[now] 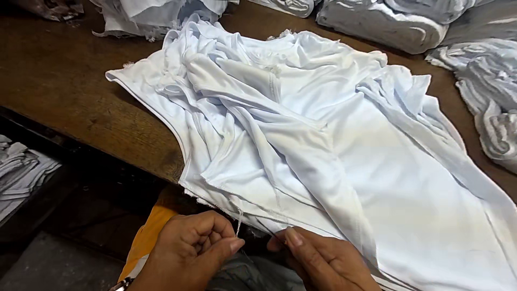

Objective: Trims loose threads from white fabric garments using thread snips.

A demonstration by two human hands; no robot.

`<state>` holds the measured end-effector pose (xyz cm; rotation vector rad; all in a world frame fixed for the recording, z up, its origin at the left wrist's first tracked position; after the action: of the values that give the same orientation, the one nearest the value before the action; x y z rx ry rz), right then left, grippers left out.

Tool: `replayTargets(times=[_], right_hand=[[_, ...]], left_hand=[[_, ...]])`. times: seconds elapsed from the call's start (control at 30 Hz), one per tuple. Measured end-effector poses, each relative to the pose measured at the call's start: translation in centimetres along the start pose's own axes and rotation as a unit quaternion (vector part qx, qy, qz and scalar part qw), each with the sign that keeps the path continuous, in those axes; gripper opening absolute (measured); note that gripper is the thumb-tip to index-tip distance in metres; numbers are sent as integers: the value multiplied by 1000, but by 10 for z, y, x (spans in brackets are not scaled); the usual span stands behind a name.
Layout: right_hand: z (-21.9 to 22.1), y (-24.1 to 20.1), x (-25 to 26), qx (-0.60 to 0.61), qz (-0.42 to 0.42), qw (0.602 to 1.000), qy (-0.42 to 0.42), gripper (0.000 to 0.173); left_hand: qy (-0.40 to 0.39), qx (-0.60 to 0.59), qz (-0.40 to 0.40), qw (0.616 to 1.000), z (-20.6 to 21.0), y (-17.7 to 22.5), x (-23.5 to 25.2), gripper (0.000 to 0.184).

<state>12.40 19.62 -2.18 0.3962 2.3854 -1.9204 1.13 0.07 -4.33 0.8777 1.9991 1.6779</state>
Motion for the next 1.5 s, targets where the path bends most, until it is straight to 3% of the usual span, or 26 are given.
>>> replayTargets(times=[0.4, 0.6, 0.73, 0.87, 1.0, 1.07, 1.13, 1.3, 1.5], right_hand=[[13, 1, 21, 57, 26, 998, 8, 37], [18, 4, 24, -22, -6, 999, 27, 39], [-2, 1, 5, 19, -3, 1000, 24, 40], [-36, -7, -19, 147, 6, 988, 42, 46], [-41, -6, -31, 236, -1, 972, -9, 49], [-46, 1, -35, 210, 4, 977, 33, 50], [-51, 8, -36, 174, 17, 982, 69, 48], [-41, 6, -28, 43, 15, 996, 74, 42], [-28, -2, 5, -57, -9, 995, 81, 39]], left_hand=[[2, 15, 17, 1000, 0, 4, -2, 13], [-19, 27, 39, 999, 5, 5, -4, 13], [-69, 152, 88, 982, 7, 18, -2, 16], [75, 297, 160, 938, 5, 47, 24, 18], [94, 403, 179, 893, 31, 54, 61, 28], [77, 469, 163, 865, 44, 43, 74, 37], [75, 480, 172, 857, 51, 35, 78, 32], [73, 367, 185, 909, 41, 35, 65, 18], [90, 321, 198, 922, 26, 43, 51, 15]])
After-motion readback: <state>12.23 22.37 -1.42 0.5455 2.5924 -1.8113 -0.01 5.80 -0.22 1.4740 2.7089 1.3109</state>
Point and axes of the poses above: each hand's wrist, its own x-axis towards the middle knuckle, its own z-axis out of the palm, y = z × x, the point moved 5 cm from there along x, towards the middle knuckle, and after that the axes turned 6 degrees about x, right-handed, at the moved point
